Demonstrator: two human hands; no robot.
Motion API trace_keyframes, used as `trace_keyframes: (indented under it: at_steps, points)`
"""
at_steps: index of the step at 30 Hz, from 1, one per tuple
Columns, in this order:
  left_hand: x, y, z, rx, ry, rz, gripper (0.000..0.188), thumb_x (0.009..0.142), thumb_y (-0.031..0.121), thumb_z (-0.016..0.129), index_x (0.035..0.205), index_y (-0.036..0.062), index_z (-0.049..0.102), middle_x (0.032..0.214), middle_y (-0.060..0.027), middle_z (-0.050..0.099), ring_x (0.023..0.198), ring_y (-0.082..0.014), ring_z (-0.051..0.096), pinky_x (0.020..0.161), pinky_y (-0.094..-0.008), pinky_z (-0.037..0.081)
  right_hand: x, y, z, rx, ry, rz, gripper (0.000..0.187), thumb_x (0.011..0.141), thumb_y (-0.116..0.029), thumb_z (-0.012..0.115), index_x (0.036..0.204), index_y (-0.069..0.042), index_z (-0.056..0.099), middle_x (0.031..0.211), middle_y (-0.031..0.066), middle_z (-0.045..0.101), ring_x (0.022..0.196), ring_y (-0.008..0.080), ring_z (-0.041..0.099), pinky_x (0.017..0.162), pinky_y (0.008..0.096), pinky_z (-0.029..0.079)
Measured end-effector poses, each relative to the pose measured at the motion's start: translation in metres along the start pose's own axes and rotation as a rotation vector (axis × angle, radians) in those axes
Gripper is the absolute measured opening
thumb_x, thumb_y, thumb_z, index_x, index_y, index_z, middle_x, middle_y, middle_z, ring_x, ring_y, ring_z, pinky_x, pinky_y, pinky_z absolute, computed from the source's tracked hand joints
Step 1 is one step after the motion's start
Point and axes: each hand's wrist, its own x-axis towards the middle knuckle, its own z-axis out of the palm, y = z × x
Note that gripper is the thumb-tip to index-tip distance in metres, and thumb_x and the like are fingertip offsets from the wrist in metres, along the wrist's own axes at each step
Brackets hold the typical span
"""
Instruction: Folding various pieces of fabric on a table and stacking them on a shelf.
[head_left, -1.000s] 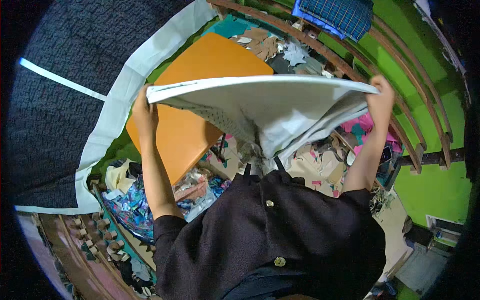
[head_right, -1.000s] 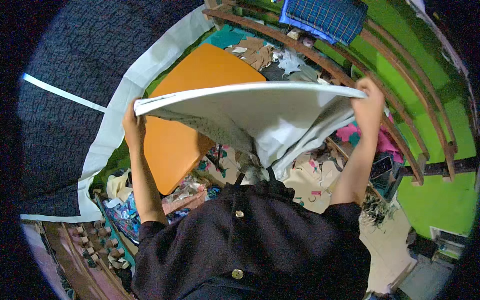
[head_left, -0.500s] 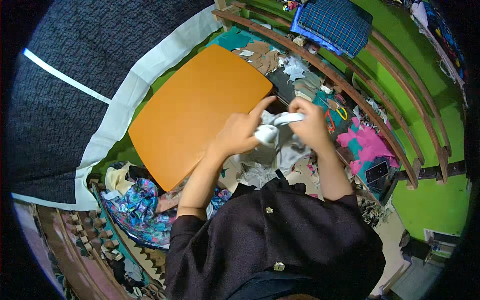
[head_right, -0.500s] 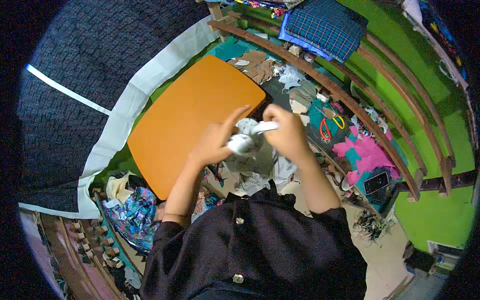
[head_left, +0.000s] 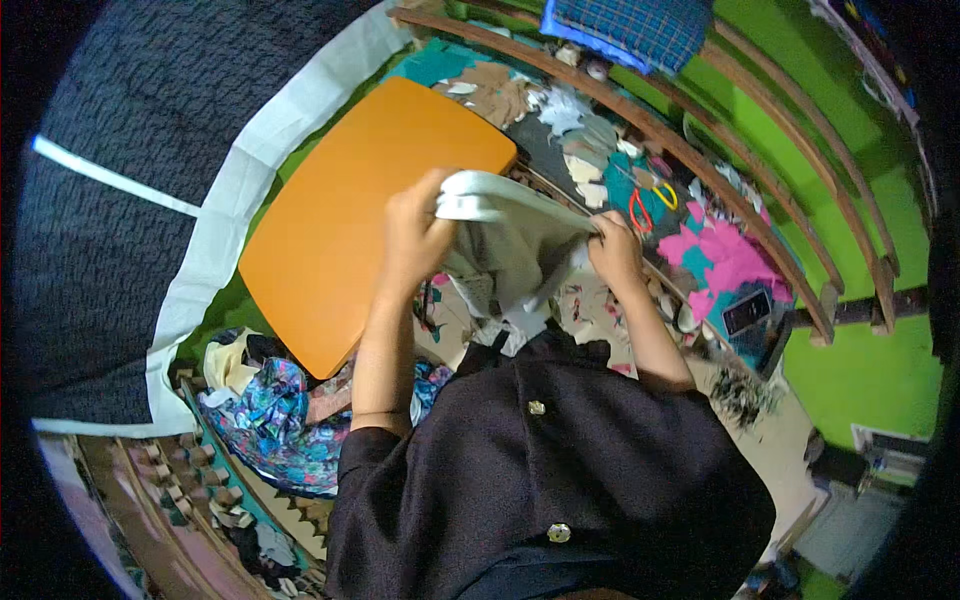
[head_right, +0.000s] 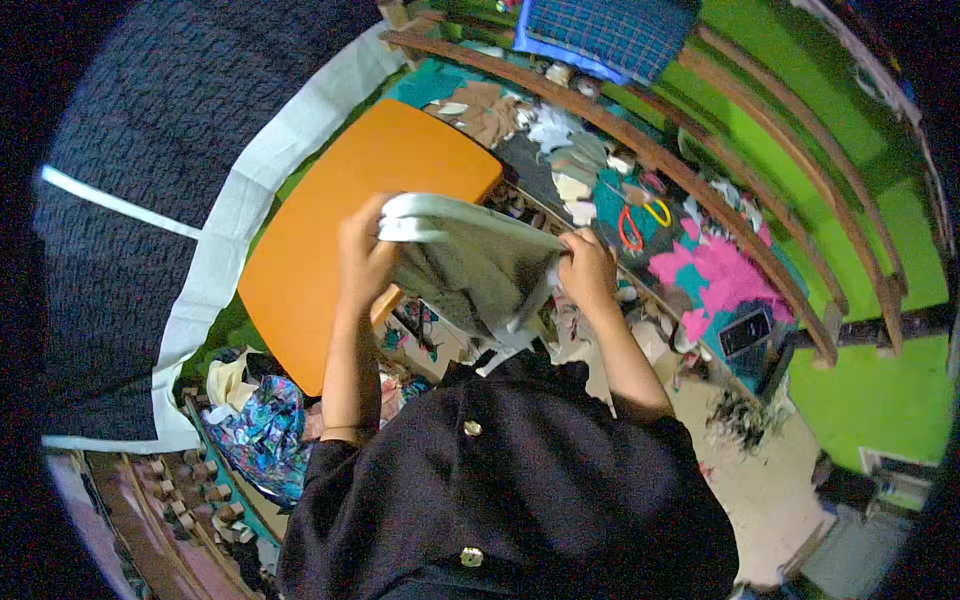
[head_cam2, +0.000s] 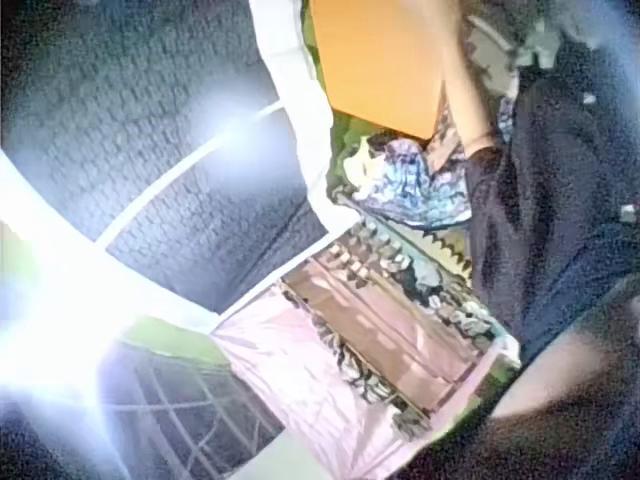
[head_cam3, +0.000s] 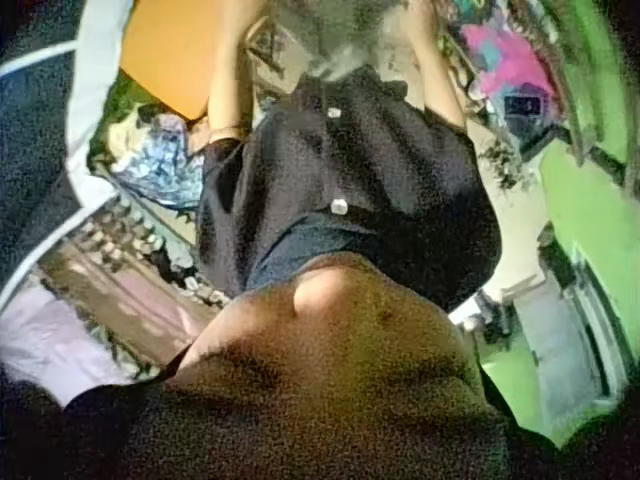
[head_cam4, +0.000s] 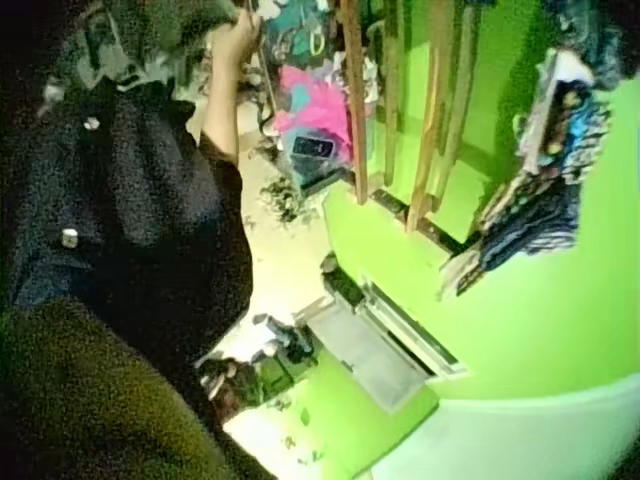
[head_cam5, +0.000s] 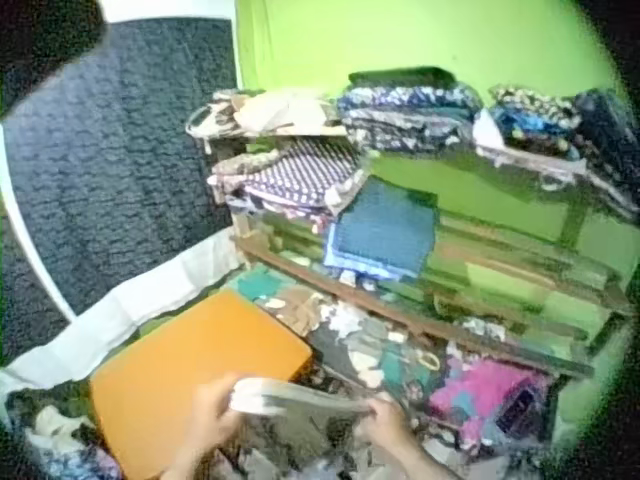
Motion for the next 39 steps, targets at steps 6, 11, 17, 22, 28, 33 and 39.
trace_keyframes:
  at_steps: [6, 11, 17, 22, 28, 33, 39]
  points:
    - [0.006, -0.010, 0.007, 0.047, -0.046, 0.004, 0.024, 0.070, 0.001, 0.046, 0.092, 0.0001, 0.056, 0.075, -0.0163, 0.059, 0.069, -0.0266, 0.060, 0.064, -0.0293, 0.045, -0.007, 0.047, 0.004, 0.662, -0.148, 0.429, 0.022, 0.079, -0.007, 0.045, 0.099, -0.002, 0.054, 0.081, 0.0095, 0.058, 0.073, 0.0175, 0.055, 0.067, 0.0291, 0.043]
    - [-0.014, -0.046, 0.013, 0.384, -0.148, -0.033, 0.022, 0.073, 0.014, 0.055, 0.093, 0.0065, 0.055, 0.068, -0.0164, 0.057, 0.063, -0.0339, 0.056, 0.058, -0.0384, 0.043, -0.003, 0.025, -0.067, 0.365, -0.436, 0.115, 0.032, 0.073, -0.018, 0.063, 0.099, -0.003, 0.051, 0.084, 0.0118, 0.058, 0.078, 0.0191, 0.056, 0.071, 0.0303, 0.044]
    - [-0.018, -0.043, -0.022, 0.566, -0.058, 0.041, 0.024, 0.070, 0.008, 0.058, 0.093, 0.0042, 0.054, 0.072, -0.0163, 0.058, 0.068, -0.0316, 0.058, 0.060, -0.0381, 0.044, 0.004, 0.057, -0.125, -0.211, 0.115, 0.303, 0.024, 0.067, -0.007, 0.053, 0.087, -0.012, 0.063, 0.085, 0.0154, 0.060, 0.080, 0.0300, 0.058, 0.066, 0.0403, 0.044]
    - [0.000, -0.070, -0.077, 0.176, 0.277, -0.099, 0.023, 0.071, 0.003, 0.043, 0.089, 0.0004, 0.057, 0.076, -0.0167, 0.059, 0.071, -0.0236, 0.060, 0.064, -0.0307, 0.044, -0.020, 0.137, -0.104, -0.242, 0.042, 0.354, 0.019, 0.080, -0.014, 0.049, 0.093, -0.005, 0.059, 0.087, 0.0137, 0.059, 0.085, 0.0266, 0.057, 0.070, 0.0351, 0.042]
    - [-0.018, -0.089, -0.090, 0.314, 0.176, -0.174, 0.026, 0.070, 0.003, 0.043, 0.091, -0.0003, 0.057, 0.076, -0.0179, 0.059, 0.073, -0.0280, 0.059, 0.066, -0.0327, 0.045, 0.012, 0.094, -0.142, 0.665, 0.326, 0.381, 0.026, 0.084, -0.020, 0.051, 0.096, 0.002, 0.056, 0.083, 0.0063, 0.059, 0.071, 0.0140, 0.054, 0.066, 0.0259, 0.042]
    - [-0.044, -0.136, -0.082, 0.426, 0.046, -0.362, 0.030, 0.074, 0.008, 0.052, 0.103, 0.0042, 0.049, 0.083, -0.0184, 0.059, 0.076, -0.0292, 0.059, 0.066, -0.0337, 0.045, -0.004, 0.096, -0.130, -0.164, -0.850, 0.482, 0.035, 0.082, -0.033, 0.055, 0.087, 0.002, 0.058, 0.074, 0.0034, 0.057, 0.061, 0.0099, 0.050, 0.057, 0.0259, 0.040]
    - [-0.111, -0.158, -0.087, 0.560, 0.007, -0.615, 0.021, 0.070, 0.015, 0.062, 0.087, 0.0036, 0.058, 0.072, -0.0181, 0.060, 0.069, -0.0314, 0.060, 0.061, -0.0357, 0.047, -0.045, 0.076, -0.095, 0.590, -0.293, 0.395, 0.026, 0.076, -0.019, 0.063, 0.094, -0.003, 0.055, 0.080, 0.0002, 0.056, 0.061, 0.0099, 0.049, 0.055, 0.0279, 0.040]
